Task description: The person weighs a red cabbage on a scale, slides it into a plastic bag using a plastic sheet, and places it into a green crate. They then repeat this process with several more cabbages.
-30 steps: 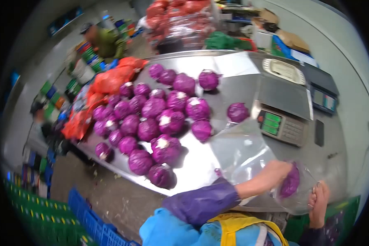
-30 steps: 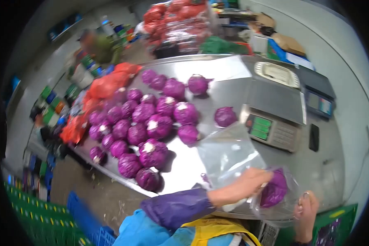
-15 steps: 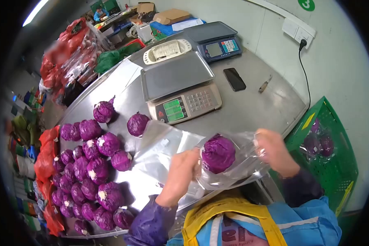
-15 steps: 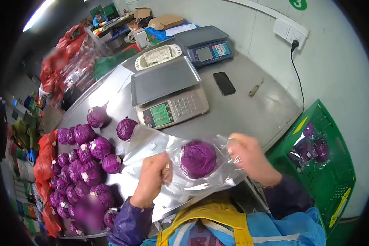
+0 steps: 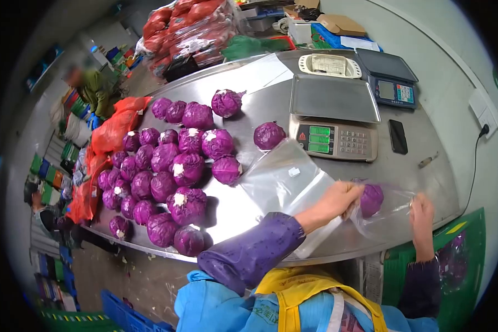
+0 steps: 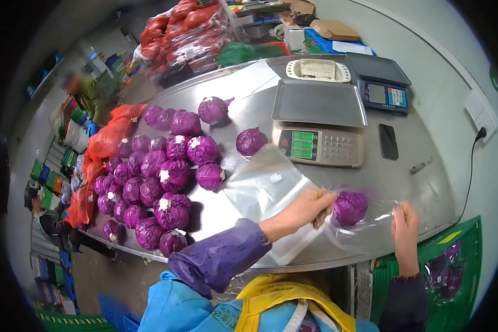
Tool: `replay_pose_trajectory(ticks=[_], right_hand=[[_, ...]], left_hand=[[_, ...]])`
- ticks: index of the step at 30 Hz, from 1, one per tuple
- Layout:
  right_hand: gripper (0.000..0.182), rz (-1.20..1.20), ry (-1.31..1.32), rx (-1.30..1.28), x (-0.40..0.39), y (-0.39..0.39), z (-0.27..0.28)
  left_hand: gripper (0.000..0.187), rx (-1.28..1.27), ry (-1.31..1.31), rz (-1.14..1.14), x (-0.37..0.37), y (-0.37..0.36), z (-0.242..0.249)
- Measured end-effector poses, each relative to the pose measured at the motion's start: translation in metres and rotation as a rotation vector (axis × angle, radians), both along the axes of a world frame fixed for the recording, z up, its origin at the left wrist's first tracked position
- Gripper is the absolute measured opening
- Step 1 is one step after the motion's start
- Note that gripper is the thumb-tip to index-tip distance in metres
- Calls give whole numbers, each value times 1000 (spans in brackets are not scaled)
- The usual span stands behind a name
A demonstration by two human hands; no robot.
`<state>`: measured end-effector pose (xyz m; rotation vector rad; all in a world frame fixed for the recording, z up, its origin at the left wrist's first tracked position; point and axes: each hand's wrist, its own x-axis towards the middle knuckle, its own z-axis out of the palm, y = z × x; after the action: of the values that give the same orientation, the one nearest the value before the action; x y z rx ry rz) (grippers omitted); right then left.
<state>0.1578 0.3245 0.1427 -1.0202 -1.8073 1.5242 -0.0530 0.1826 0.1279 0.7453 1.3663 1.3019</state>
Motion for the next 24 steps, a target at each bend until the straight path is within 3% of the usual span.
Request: replay_pose_trajectory(ticks=[3, 6, 8, 11, 15, 17, 21, 23, 24], right_hand=[[27, -22, -31, -46, 15, -7, 0], [26, 15, -135, 133, 30, -5, -1], [22, 121, -213, 492, 28, -14, 10], [17, 129, -348, 644, 22, -30, 17], [13, 126, -398, 705, 24, -38, 14], [13, 97, -437, 886, 25, -45, 16], [13, -11, -323, 720, 14, -92, 45], [19, 316, -128, 688, 12, -108, 33], [21, 451, -213, 664, 5, -118, 28]], left_hand=[[28, -91, -57, -180, 13, -33, -1], [20, -233, -53, -329, 22, -63, -7], [16, -293, -9, -369, 29, -77, -14], [16, -450, -97, -463, 37, -93, -25], [19, -484, -247, -424, 48, -103, -37], [19, -475, -285, -397, 52, -108, -44], [20, -482, -351, -344, 53, -115, -45], [20, -471, -399, -333, 55, -117, -47], [21, -461, -444, -323, 57, -118, -49]])
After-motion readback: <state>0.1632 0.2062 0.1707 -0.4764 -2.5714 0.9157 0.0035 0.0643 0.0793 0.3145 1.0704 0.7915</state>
